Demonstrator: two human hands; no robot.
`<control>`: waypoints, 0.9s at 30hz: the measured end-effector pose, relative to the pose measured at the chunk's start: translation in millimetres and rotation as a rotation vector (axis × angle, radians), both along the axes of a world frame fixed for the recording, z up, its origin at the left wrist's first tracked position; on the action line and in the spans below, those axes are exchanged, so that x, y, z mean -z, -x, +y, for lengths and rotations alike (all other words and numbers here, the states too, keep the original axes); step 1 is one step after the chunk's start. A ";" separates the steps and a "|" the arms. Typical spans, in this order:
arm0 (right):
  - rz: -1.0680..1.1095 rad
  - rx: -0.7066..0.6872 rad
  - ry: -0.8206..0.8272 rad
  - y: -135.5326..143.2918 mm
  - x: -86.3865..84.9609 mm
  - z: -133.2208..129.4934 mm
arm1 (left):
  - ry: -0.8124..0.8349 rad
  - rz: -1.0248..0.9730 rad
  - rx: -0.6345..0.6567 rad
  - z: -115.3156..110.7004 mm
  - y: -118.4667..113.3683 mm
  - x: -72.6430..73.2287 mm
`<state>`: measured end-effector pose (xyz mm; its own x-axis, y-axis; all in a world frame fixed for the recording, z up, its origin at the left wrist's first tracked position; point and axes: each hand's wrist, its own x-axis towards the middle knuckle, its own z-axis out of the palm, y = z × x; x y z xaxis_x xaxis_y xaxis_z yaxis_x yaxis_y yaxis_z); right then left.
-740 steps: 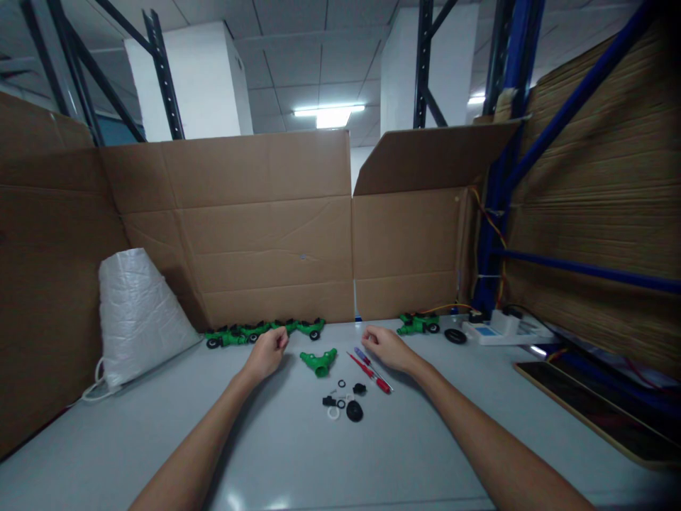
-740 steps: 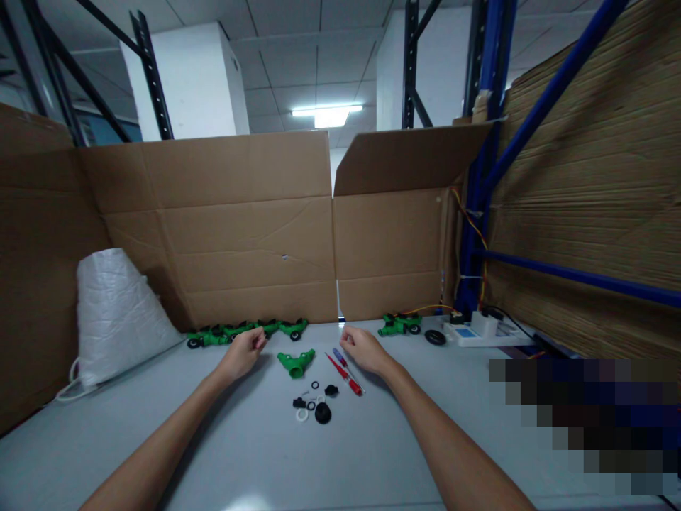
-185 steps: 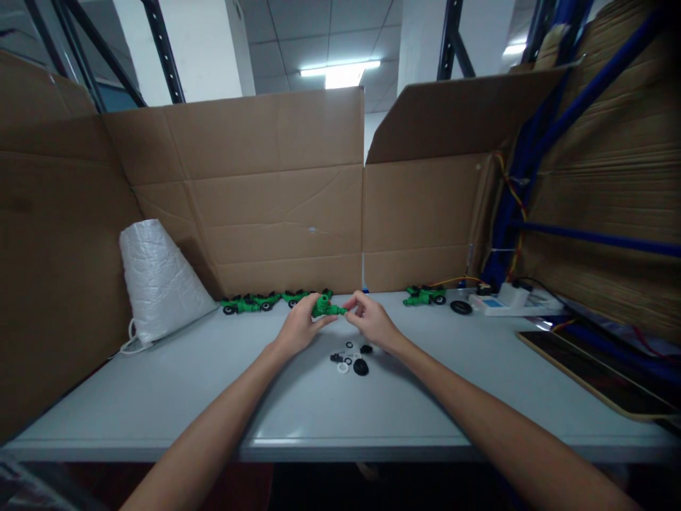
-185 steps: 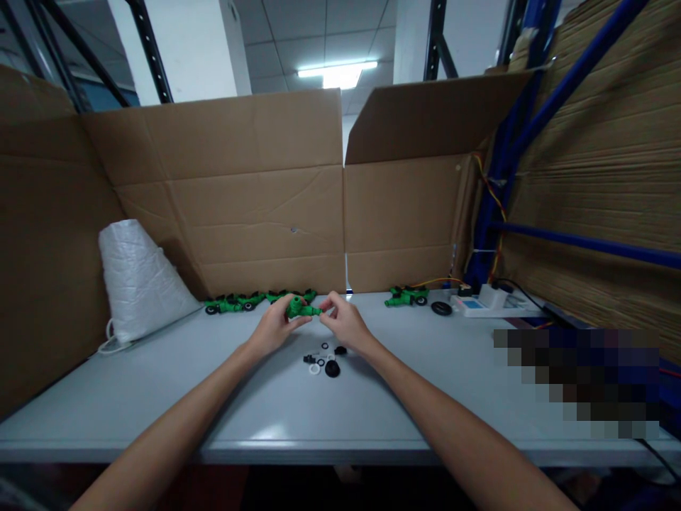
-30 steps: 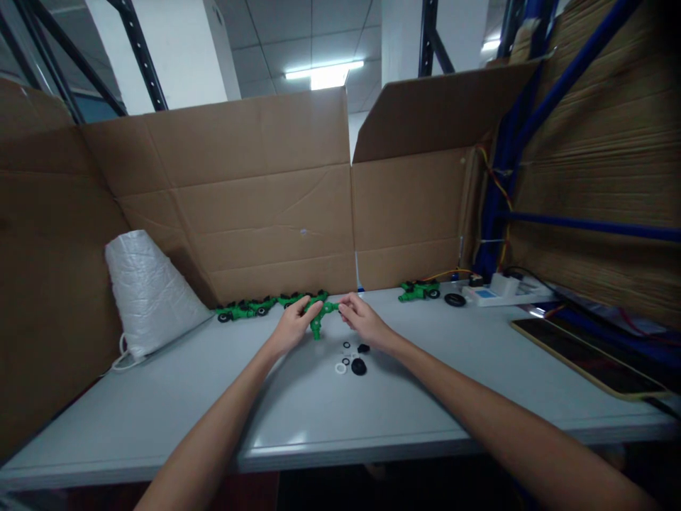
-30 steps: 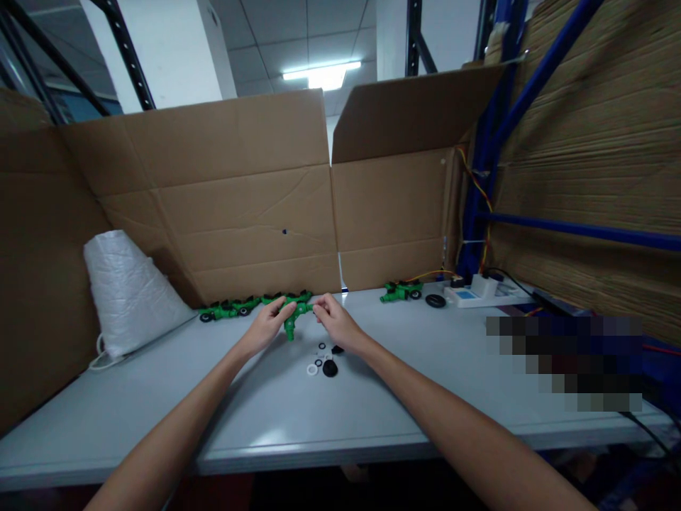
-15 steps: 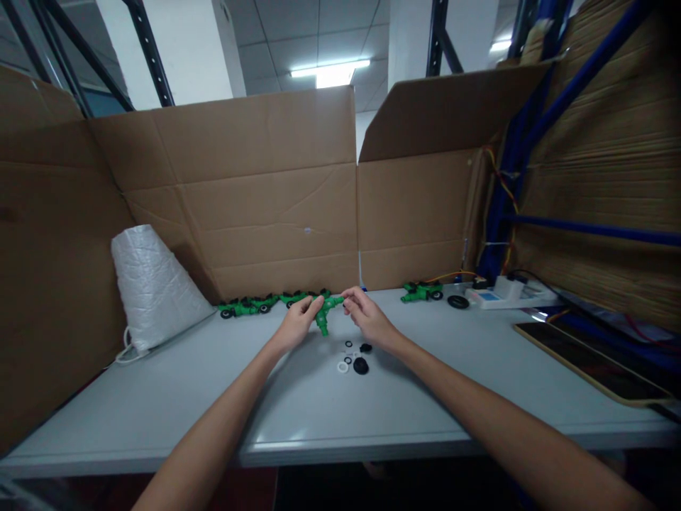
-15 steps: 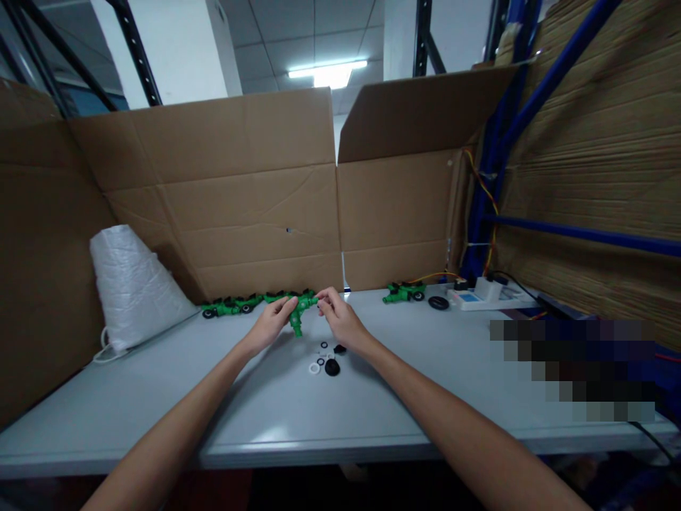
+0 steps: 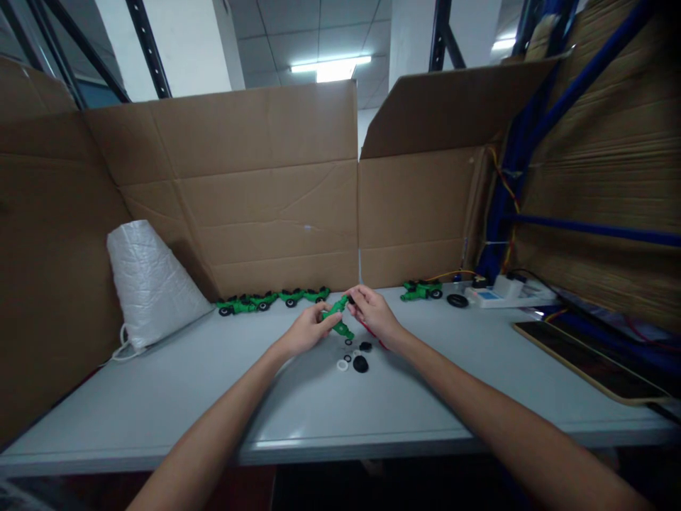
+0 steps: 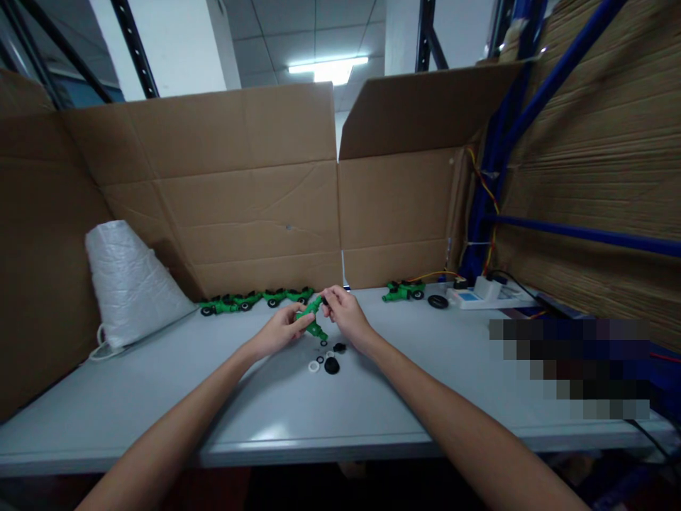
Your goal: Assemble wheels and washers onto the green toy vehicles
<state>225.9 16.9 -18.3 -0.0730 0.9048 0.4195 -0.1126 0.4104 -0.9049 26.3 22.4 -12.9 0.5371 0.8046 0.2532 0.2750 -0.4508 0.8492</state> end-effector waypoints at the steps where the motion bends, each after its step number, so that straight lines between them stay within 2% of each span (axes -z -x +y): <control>1: 0.008 -0.010 0.011 -0.6 -0.4 -0.7 | -0.003 -0.002 -0.015 0.3 -0.1 0.2; 5: 0.022 -0.023 0.052 -3.2 0.2 0.1 | -0.033 -0.008 -0.080 1.6 0.1 -0.4; 10: -0.036 0.014 0.041 -4.4 8.6 7.9 | -0.149 -0.054 -0.172 6.4 3.1 -0.7; 15: -0.303 0.040 -0.102 -5.3 18.7 9.6 | -0.156 -0.080 -0.292 15.6 9.1 2.1; 21: -0.634 0.058 -0.274 -4.8 23.5 4.6 | -0.137 -0.165 -0.376 27.2 13.9 7.1; 27: -0.667 0.117 -0.254 -6.2 22.1 -1.2 | -0.092 -0.242 -0.447 24.0 12.5 2.5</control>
